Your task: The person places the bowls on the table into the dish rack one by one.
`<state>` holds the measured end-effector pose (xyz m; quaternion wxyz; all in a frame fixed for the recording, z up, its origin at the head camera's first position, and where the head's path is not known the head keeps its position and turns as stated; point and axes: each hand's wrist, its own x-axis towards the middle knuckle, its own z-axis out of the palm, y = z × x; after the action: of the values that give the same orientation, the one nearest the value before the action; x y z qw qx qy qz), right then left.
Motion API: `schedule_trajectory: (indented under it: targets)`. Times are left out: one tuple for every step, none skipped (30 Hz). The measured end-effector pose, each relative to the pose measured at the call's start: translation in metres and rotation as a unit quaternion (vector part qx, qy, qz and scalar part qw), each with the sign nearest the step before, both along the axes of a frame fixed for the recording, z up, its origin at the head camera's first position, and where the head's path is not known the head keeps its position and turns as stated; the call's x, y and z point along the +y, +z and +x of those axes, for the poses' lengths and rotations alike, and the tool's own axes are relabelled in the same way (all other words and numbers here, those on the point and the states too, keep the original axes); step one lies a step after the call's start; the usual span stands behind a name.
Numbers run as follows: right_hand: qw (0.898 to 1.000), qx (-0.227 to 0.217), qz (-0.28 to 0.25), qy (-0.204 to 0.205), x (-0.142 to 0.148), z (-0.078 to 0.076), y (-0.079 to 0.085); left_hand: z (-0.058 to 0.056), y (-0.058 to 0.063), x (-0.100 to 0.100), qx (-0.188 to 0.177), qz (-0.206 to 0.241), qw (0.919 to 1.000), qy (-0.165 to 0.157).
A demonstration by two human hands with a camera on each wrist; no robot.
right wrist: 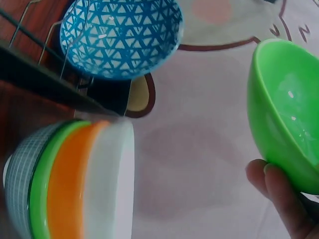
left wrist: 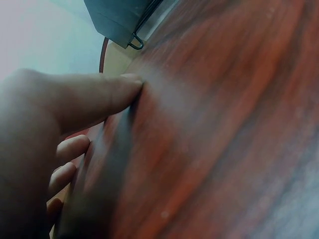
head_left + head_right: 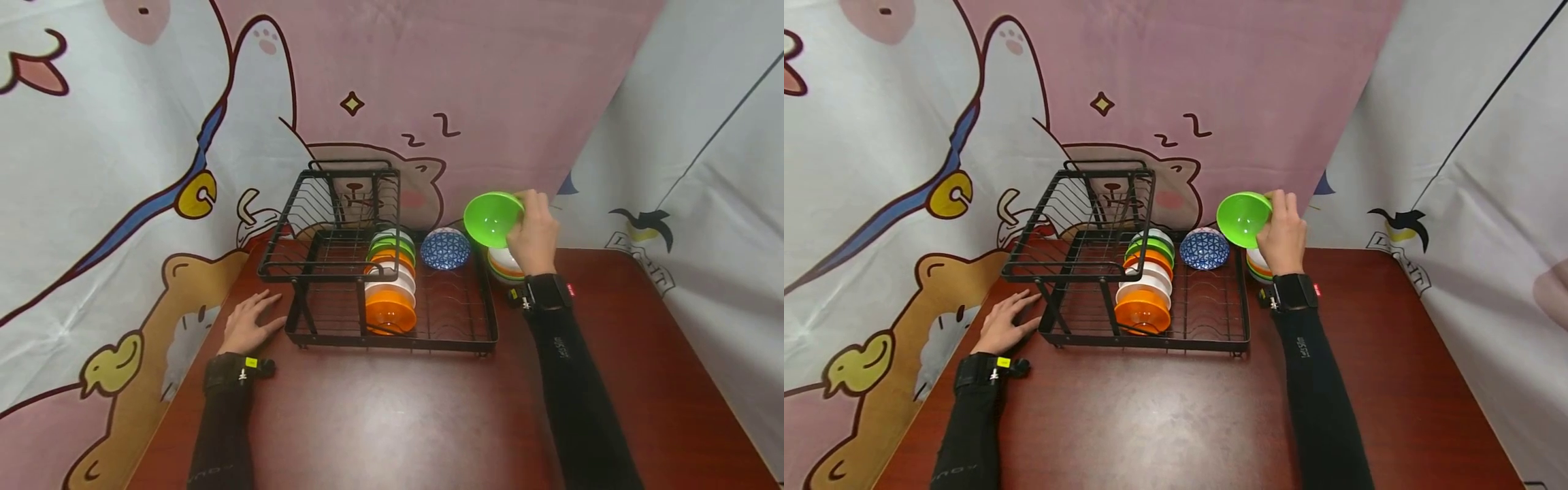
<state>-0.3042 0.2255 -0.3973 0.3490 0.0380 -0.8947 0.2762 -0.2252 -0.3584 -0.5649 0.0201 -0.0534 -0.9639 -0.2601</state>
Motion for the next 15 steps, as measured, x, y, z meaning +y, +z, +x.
schedule_trajectory:
  targets:
    - [1.0,-0.001,0.011,0.005,-0.004,-0.002,0.0,0.0,0.0,0.0,0.0,-0.001,1.0,0.001]
    - [1.0,-0.002,0.024,0.01,-0.007,-0.004,-0.001,-0.001,0.0,0.0,0.001,-0.002,1.0,0.001]
    - [0.999,-0.004,0.036,0.016,-0.01,-0.005,-0.003,-0.001,0.0,0.0,0.001,-0.002,1.0,0.002]
    - [0.998,-0.009,0.051,0.023,-0.012,-0.006,-0.005,-0.001,0.0,0.0,0.0,-0.005,1.0,0.001]
    - [0.997,-0.012,0.067,0.03,-0.015,-0.008,-0.007,-0.001,0.0,0.0,-0.001,-0.004,1.0,0.001]
    - [0.996,-0.012,0.086,0.037,-0.017,-0.009,-0.01,-0.002,0.0,0.0,-0.002,-0.004,1.0,0.001]
    - [0.993,-0.011,0.106,0.046,-0.02,-0.01,-0.014,-0.002,0.0,-0.001,-0.002,-0.003,1.0,0.003]
    - [0.99,-0.008,0.128,0.055,-0.022,-0.011,-0.018,-0.002,0.0,-0.001,-0.004,-0.004,1.0,0.002]
    - [0.986,-0.006,0.15,0.067,-0.025,-0.012,-0.022,-0.002,0.001,0.0,-0.004,-0.004,1.0,0.003]
    - [0.981,-0.003,0.175,0.078,-0.028,-0.014,-0.026,-0.002,0.001,0.0,-0.005,-0.006,1.0,0.003]
    - [0.976,0.001,0.2,0.088,-0.03,-0.015,-0.029,-0.002,0.001,0.0,-0.004,-0.005,1.0,0.004]
    - [0.969,0.004,0.224,0.1,-0.033,-0.016,-0.033,-0.001,0.002,0.0,-0.005,-0.006,1.0,0.003]
    - [0.963,0.005,0.245,0.113,-0.037,-0.018,-0.035,-0.001,0.003,0.001,-0.005,-0.007,1.0,0.004]
    - [0.956,0.003,0.265,0.126,-0.04,-0.018,-0.037,0.0,0.003,0.001,-0.006,-0.008,0.9999,0.004]
    - [0.949,-0.001,0.283,0.137,-0.042,-0.019,-0.039,0.0,0.004,0.001,-0.007,-0.007,0.9999,0.005]
